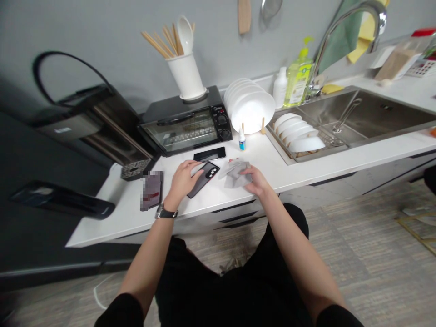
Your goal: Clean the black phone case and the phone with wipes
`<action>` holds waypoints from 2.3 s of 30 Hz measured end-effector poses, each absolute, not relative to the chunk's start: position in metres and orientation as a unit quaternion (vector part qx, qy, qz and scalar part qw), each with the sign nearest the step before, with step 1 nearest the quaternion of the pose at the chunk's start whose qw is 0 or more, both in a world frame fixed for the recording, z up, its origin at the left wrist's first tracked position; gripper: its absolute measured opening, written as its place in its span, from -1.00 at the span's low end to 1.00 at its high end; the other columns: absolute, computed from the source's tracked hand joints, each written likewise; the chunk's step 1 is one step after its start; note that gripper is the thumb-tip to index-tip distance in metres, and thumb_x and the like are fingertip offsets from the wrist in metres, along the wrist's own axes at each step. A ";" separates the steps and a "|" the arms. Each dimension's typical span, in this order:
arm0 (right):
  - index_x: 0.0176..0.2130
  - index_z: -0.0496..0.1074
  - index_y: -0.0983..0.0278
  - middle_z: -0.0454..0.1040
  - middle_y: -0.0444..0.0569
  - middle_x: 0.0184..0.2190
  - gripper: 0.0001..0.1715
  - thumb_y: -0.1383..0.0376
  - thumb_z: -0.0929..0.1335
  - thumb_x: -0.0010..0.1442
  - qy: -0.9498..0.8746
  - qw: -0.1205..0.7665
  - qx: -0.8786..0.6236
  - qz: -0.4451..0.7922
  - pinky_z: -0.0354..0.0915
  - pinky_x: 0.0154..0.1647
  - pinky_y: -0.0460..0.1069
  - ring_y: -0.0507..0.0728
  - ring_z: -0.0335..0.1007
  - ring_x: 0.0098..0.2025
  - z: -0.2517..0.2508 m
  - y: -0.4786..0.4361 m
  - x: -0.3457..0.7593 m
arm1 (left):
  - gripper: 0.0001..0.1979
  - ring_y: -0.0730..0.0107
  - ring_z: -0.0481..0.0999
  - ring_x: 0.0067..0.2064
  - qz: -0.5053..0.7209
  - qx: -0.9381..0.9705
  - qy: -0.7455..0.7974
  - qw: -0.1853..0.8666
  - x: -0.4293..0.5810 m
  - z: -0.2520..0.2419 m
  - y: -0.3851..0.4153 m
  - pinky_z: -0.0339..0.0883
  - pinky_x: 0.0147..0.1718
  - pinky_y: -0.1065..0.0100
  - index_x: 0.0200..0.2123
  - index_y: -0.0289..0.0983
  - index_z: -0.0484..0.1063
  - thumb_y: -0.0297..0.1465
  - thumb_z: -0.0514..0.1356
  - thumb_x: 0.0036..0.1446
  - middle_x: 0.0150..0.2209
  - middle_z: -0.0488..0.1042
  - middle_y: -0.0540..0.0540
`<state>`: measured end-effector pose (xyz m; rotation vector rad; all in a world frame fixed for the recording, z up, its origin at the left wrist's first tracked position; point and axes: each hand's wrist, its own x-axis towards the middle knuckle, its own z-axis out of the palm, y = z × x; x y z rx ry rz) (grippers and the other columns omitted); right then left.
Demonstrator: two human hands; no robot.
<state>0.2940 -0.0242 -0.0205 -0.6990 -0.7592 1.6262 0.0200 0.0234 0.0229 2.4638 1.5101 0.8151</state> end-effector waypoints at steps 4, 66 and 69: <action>0.02 0.56 0.13 0.61 -0.07 0.17 -0.38 0.40 0.47 -0.08 -0.351 0.573 -0.293 0.680 0.29 0.38 0.15 0.21 0.51 0.23 -0.018 -0.036 0.283 | -0.72 0.19 0.58 0.03 0.285 0.838 0.413 0.217 0.070 0.021 0.006 0.41 0.08 0.20 -0.02 -0.20 0.58 -0.17 0.18 0.40 -0.02 0.61 -0.15; -0.15 0.67 0.28 0.71 -0.08 -0.26 -0.61 0.19 0.65 0.02 -0.370 0.467 -0.252 0.763 0.51 -0.20 -0.10 0.04 0.62 -0.30 -0.031 -0.044 0.282 | -0.43 0.03 0.61 0.11 0.376 0.742 0.484 0.272 -0.015 0.043 0.054 0.45 0.18 0.02 0.12 -0.30 0.57 -0.05 0.35 0.17 0.08 0.64 -0.27; -0.22 0.65 0.28 0.70 -0.07 -0.31 -0.68 0.10 0.59 0.14 -0.330 0.478 -0.269 0.768 0.52 -0.25 -0.12 0.03 0.61 -0.34 -0.028 -0.044 0.280 | -0.37 0.01 0.67 0.04 0.427 0.615 0.469 0.468 -0.009 0.045 0.011 0.55 0.06 0.07 0.06 -0.34 0.58 0.09 0.24 0.25 -0.02 0.68 -0.29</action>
